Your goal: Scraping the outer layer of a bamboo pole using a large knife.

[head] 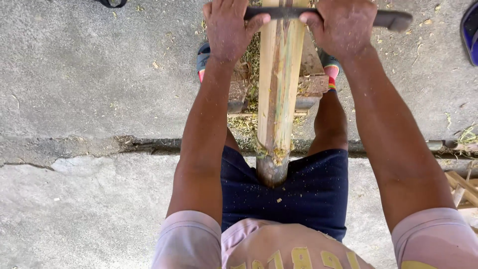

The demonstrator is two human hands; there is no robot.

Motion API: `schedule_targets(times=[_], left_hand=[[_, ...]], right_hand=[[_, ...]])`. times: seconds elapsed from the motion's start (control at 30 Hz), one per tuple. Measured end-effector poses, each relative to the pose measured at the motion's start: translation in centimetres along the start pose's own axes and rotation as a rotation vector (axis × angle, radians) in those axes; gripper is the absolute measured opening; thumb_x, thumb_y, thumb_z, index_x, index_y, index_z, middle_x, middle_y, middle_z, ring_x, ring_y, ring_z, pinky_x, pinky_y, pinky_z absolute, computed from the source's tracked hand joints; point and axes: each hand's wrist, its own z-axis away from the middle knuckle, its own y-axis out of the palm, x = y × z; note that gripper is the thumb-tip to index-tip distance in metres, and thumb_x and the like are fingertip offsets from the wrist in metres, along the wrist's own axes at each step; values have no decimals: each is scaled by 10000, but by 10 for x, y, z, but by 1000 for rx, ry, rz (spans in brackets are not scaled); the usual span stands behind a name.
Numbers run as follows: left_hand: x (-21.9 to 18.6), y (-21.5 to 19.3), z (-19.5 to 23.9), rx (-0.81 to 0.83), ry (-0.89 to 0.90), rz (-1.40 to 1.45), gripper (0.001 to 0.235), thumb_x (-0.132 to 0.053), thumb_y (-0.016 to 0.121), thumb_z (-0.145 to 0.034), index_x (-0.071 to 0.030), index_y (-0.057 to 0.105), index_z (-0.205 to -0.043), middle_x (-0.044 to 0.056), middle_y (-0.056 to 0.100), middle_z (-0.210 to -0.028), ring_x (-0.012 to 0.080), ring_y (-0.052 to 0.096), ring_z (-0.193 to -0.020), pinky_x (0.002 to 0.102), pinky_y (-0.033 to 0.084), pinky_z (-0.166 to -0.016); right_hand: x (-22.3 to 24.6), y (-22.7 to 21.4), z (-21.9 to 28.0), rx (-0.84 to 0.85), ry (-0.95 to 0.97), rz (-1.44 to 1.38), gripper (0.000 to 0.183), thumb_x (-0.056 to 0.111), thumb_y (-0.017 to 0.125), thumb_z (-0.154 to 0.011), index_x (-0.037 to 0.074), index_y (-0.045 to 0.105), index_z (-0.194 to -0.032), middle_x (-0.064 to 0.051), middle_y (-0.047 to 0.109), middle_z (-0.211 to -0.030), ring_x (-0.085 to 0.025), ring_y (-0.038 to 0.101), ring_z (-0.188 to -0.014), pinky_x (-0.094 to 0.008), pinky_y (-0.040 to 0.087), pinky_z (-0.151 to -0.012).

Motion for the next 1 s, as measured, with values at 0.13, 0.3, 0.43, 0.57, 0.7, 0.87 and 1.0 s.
schedule_targets(times=[0.13,0.3,0.43,0.57,0.7,0.87,1.0], left_hand=[[-30,-33,45,248,-152,45,731,-808,408,-972,-117,633,-897,64,607,-875,283,543,-918,491,361,-869],[-78,-83,103,357,-232,101,675,-763,456,-970,-116,639,-901,70,588,-872,286,529,-929,474,352,-861],[-116,-115,164,333,-214,86,631,-718,480,-984,-115,641,-895,63,600,-897,281,532,-946,490,363,-909],[-145,-143,201,412,-234,65,582,-676,547,-959,-111,640,-859,81,607,-885,286,544,-939,483,372,-899],[-141,-139,193,411,-259,85,573,-670,585,-942,-103,645,-879,76,623,-894,285,553,-924,478,369,-882],[-85,-92,125,380,-287,159,583,-693,589,-932,-113,635,-882,55,634,-883,280,560,-895,490,352,-833],[-28,-35,33,323,-250,136,567,-702,597,-941,-139,653,-913,42,613,-866,278,545,-912,501,351,-878]], right_hand=[[28,-2,52,143,65,-62,662,648,364,-1187,212,526,-716,46,426,-576,-124,422,-459,-297,356,-465],[85,-28,123,283,141,-80,700,657,286,-1186,227,453,-659,64,373,-546,-97,346,-415,-285,337,-415],[134,-83,164,328,182,-135,610,596,441,-1129,186,514,-685,37,438,-538,-113,398,-413,-316,359,-411],[173,-119,194,318,227,-212,557,538,579,-1067,150,538,-670,2,489,-550,-155,461,-436,-354,389,-438],[154,-117,172,282,204,-271,541,534,586,-1066,143,536,-694,-11,512,-585,-177,500,-485,-369,415,-476],[92,-45,122,338,146,-203,631,617,461,-1119,193,499,-653,53,407,-507,-105,375,-396,-317,374,-400],[20,2,40,310,72,-4,652,663,376,-1129,238,470,-643,96,356,-536,-79,322,-408,-275,342,-405]])
